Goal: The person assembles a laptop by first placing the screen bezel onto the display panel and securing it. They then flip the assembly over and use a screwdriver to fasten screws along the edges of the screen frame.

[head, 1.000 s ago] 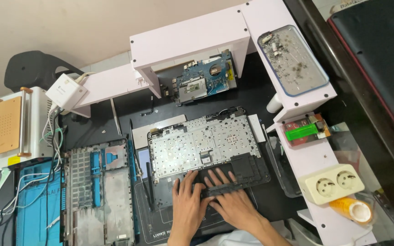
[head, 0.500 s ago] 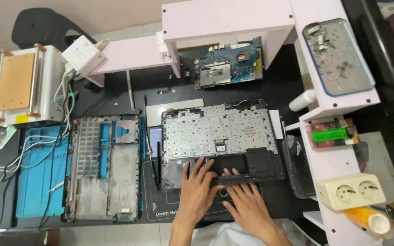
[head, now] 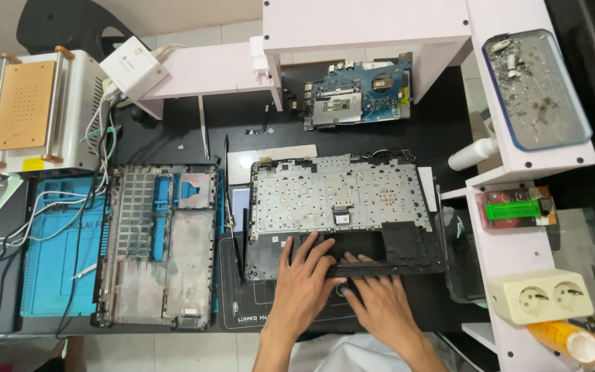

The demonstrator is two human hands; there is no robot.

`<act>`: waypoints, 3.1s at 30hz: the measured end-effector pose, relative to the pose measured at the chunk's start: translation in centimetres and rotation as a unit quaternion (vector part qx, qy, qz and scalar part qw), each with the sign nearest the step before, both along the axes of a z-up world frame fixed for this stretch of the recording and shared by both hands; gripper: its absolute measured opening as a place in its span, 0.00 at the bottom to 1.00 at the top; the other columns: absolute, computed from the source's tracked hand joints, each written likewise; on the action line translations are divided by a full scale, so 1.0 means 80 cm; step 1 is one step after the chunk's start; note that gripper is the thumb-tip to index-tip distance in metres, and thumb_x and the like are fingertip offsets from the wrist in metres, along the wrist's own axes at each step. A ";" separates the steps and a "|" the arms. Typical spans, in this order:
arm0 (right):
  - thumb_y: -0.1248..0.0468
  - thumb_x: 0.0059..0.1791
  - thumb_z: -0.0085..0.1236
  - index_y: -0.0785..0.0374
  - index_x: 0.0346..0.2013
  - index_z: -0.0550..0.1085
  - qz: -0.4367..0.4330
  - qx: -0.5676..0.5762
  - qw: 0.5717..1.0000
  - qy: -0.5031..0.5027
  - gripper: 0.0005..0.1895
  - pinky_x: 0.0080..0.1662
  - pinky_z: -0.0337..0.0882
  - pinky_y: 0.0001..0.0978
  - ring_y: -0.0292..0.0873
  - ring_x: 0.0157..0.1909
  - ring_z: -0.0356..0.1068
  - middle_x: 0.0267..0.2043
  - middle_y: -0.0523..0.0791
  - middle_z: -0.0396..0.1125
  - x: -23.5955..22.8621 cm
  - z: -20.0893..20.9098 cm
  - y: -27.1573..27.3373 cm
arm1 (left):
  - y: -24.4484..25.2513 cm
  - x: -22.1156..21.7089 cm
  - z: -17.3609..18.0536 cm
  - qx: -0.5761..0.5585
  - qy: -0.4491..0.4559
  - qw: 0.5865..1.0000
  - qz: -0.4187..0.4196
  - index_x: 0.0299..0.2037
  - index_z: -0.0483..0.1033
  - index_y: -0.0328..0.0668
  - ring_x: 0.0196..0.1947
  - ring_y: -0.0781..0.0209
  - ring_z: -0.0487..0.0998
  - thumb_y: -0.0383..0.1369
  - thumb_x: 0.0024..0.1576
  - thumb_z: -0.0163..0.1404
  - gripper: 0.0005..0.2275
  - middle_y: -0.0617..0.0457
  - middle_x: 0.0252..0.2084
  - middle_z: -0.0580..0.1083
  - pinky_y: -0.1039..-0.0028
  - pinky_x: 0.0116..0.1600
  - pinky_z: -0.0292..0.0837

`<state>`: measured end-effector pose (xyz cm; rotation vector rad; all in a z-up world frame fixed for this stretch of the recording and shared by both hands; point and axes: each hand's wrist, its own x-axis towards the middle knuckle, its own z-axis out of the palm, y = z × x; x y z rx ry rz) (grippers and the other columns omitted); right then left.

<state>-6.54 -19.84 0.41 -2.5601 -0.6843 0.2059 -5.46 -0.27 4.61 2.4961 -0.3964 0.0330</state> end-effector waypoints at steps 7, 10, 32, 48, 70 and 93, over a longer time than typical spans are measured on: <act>0.65 0.42 0.64 0.58 0.62 0.71 -0.057 -0.007 0.998 0.033 0.32 0.55 0.65 0.47 0.50 0.51 0.66 0.47 0.44 0.70 0.049 -0.029 0.021 | 0.001 0.001 0.006 0.035 0.002 0.999 -0.017 0.47 0.74 0.40 0.72 0.44 0.60 0.34 0.52 0.59 0.14 0.49 0.62 0.70 0.41 0.71 0.47; 0.63 0.42 0.64 0.57 0.52 0.73 -0.064 0.043 0.997 -0.024 0.23 0.60 0.65 0.46 0.49 0.55 0.66 0.48 0.44 0.69 0.062 -0.061 0.028 | 0.001 0.008 0.008 0.027 -0.009 1.000 -0.012 0.48 0.74 0.40 0.71 0.43 0.61 0.36 0.55 0.58 0.15 0.49 0.61 0.70 0.41 0.71 0.47; 0.56 0.49 0.50 0.61 0.72 0.58 -0.014 0.000 0.991 -0.133 0.36 0.71 0.41 0.66 0.57 0.75 0.48 0.74 0.53 0.51 0.066 -0.046 0.036 | 0.008 0.059 0.073 0.047 -0.196 0.979 -0.007 0.46 0.79 0.37 0.54 0.57 0.79 0.37 0.55 0.60 0.14 0.52 0.52 0.78 0.61 0.60 0.71; 0.55 0.55 0.39 0.60 0.72 0.59 -0.010 0.004 0.993 -0.120 0.30 0.71 0.39 0.63 0.55 0.78 0.43 0.77 0.52 0.48 0.073 -0.023 0.037 | 0.016 0.147 0.155 0.083 -0.203 0.976 -0.007 0.40 0.75 0.41 0.38 0.57 0.79 0.42 0.58 0.57 0.12 0.56 0.42 0.77 0.67 0.43 0.69; 0.54 0.55 0.40 0.57 0.73 0.57 -0.008 -0.024 0.993 -0.117 0.31 0.70 0.40 0.65 0.55 0.78 0.42 0.78 0.50 0.46 0.070 -0.037 0.040 | 0.034 0.236 0.162 0.057 -0.237 0.970 -0.003 0.37 0.77 0.44 0.27 0.51 0.75 0.43 0.62 0.56 0.12 0.56 0.32 0.76 0.65 0.38 0.66; 0.50 0.54 0.46 0.64 0.60 0.72 -0.423 0.773 0.344 0.323 0.26 0.63 0.68 0.46 0.54 0.59 0.71 0.58 0.50 0.73 0.075 -0.107 -0.069 | 0.000 0.007 0.020 -0.031 -0.129 0.991 0.019 0.46 0.75 0.37 0.55 0.50 0.75 0.36 0.55 0.60 0.14 0.51 0.47 0.76 0.60 0.58 0.67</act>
